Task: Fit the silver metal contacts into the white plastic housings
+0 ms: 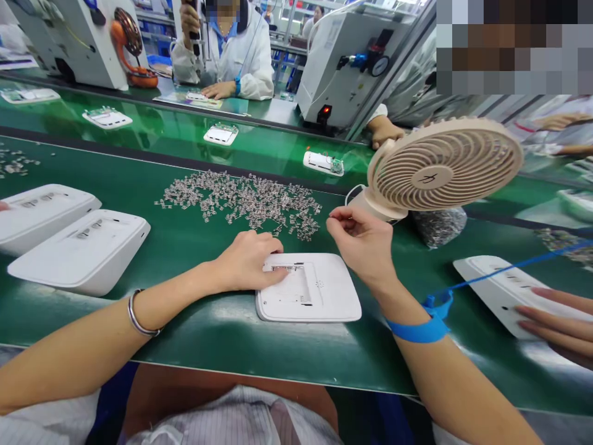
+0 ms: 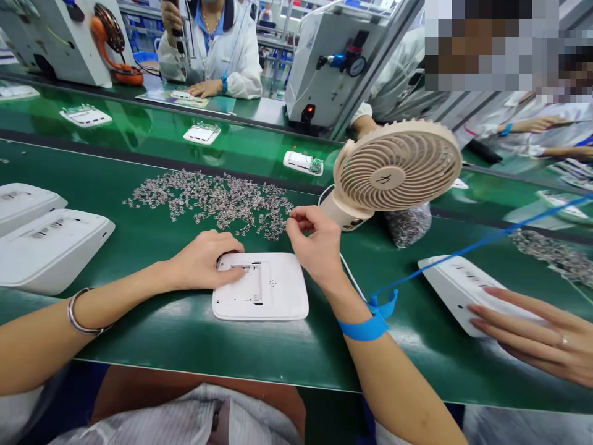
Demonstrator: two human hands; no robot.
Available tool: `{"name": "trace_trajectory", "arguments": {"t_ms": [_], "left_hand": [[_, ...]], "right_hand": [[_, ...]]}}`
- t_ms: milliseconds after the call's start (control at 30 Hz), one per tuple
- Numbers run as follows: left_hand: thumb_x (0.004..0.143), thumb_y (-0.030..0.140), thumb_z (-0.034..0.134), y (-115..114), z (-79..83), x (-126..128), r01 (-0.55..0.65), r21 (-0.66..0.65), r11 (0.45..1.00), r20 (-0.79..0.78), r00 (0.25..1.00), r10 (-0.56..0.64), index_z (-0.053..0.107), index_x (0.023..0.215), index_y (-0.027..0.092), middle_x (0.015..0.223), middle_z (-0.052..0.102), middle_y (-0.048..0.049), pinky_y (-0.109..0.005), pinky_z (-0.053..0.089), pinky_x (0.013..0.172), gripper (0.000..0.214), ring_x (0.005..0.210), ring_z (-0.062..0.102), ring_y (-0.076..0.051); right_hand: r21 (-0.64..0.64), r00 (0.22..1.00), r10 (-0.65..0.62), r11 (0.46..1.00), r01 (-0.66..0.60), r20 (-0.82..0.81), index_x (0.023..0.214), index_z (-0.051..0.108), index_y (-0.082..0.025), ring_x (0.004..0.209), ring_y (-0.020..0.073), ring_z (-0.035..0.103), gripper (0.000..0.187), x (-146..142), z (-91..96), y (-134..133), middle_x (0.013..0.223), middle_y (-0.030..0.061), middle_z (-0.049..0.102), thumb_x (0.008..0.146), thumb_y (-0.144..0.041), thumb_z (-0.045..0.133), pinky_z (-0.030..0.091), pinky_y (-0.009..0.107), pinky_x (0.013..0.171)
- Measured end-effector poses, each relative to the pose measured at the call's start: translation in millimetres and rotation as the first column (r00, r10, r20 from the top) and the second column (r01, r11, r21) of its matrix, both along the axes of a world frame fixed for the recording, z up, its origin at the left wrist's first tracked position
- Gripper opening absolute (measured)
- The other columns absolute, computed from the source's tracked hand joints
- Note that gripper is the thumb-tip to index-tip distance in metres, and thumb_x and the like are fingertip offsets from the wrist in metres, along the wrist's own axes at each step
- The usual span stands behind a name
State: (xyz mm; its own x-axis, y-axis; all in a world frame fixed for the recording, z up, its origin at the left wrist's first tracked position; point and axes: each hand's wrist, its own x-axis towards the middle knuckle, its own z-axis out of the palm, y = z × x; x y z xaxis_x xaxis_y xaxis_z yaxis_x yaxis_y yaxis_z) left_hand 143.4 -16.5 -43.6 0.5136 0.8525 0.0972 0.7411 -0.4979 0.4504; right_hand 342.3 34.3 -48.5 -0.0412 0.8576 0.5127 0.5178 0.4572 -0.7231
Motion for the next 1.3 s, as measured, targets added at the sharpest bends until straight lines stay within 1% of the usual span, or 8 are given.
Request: {"name": "trace_trajectory", "arguments": {"t_ms": [167,267,400,500,600,733,967,1300], "left_hand": [[0.077,0.039,0.051,-8.1,4.0,3.5,-0.129,0.016,0.992,-0.058,0.990,0.130,0.055,0.103,0.009,0.062,0.059,-0.0013,-0.038,0.044,0.066,0.039,0.060,0.055,-0.019],[0.084,0.036,0.041,-18.8,2.7,7.9,-0.069,0.140,0.988,-0.077,0.994,0.080,0.055,0.098,0.010,0.058,0.056,-0.0011,-0.036,0.043,0.065,0.032,0.059,0.052,-0.018],[0.086,0.017,0.033,-26.1,-0.9,7.9,0.120,0.377,0.918,-0.133,0.988,-0.074,0.057,0.107,0.016,0.098,0.066,-0.0104,-0.039,0.041,0.074,0.032,0.083,0.056,-0.022],[0.084,0.014,0.039,-22.7,-0.3,1.4,0.194,0.402,0.895,-0.233,0.967,-0.105,0.054,0.120,0.025,0.140,0.043,-0.0065,-0.049,0.037,0.085,0.041,0.118,0.039,-0.035],[0.085,0.019,0.043,-18.1,4.1,-5.4,0.225,0.357,0.906,-0.299,0.947,-0.117,0.055,0.120,0.027,0.145,0.036,-0.0030,-0.058,0.031,0.090,0.038,0.128,0.023,-0.041],[0.087,0.029,0.045,-21.0,7.5,-5.0,0.224,0.397,0.890,-0.302,0.948,-0.104,0.059,0.115,0.022,0.139,0.043,-0.0091,-0.060,0.027,0.094,0.032,0.129,0.024,-0.042],[0.088,0.031,0.044,-44.5,-5.9,13.9,0.232,0.580,0.781,-0.359,0.933,-0.010,0.061,0.093,0.010,0.103,0.066,-0.0140,-0.037,0.042,0.081,0.027,0.094,0.060,-0.026],[0.089,0.027,0.042,-56.1,-11.7,24.5,0.162,0.662,0.731,-0.369,0.920,0.130,0.059,0.102,0.009,0.107,0.066,-0.0145,-0.034,0.042,0.083,0.027,0.093,0.062,-0.024]], "right_hand": [[-0.035,0.993,0.017,0.999,-0.021,-0.117,0.068,0.058,-0.021,0.061,0.0127,0.055,0.003,-2.6,14.1,-17.9,0.067,-0.0007,0.058,0.069,-0.022,0.061,0.048,0.027,0.060],[-0.066,0.981,0.003,0.998,-0.016,-0.194,0.065,0.058,-0.021,0.060,0.0125,0.054,0.006,-2.8,15.3,-22.1,0.063,-0.0013,0.057,0.068,-0.022,0.063,0.045,0.026,0.055],[-0.158,0.953,0.026,0.984,-0.077,-0.301,0.063,0.061,-0.023,0.056,0.0111,0.050,0.006,-2.7,16.6,-23.3,0.061,-0.0019,0.057,0.067,-0.022,0.065,0.042,0.025,0.050],[-0.233,0.932,0.074,0.959,-0.164,-0.354,0.064,0.061,-0.023,0.053,0.0106,0.049,0.006,-1.8,18.6,-23.0,0.061,-0.0021,0.056,0.067,-0.023,0.066,0.043,0.026,0.050],[-0.268,0.924,0.089,0.943,-0.199,-0.371,0.065,0.060,-0.022,0.054,0.0111,0.051,0.006,-0.2,20.4,-22.7,0.062,-0.0018,0.056,0.066,-0.023,0.066,0.046,0.027,0.052],[-0.299,0.916,0.124,0.921,-0.249,-0.381,0.065,0.060,-0.020,0.062,0.0130,0.057,0.008,1.6,22.1,-25.1,0.066,0.0002,0.061,0.064,-0.023,0.068,0.050,0.028,0.059],[-0.288,0.932,0.298,0.892,-0.348,-0.205,0.065,0.058,-0.019,0.079,0.0162,0.059,0.010,-4.1,15.0,-38.4,0.077,0.0029,0.061,0.072,-0.024,0.062,0.049,0.029,0.068],[-0.157,0.950,0.288,0.951,-0.268,0.123,0.073,0.057,-0.019,0.076,0.0155,0.056,0.010,-20.9,-8.8,-41.0,0.086,0.0051,0.057,0.080,-0.016,0.050,0.045,0.030,0.066]]}}
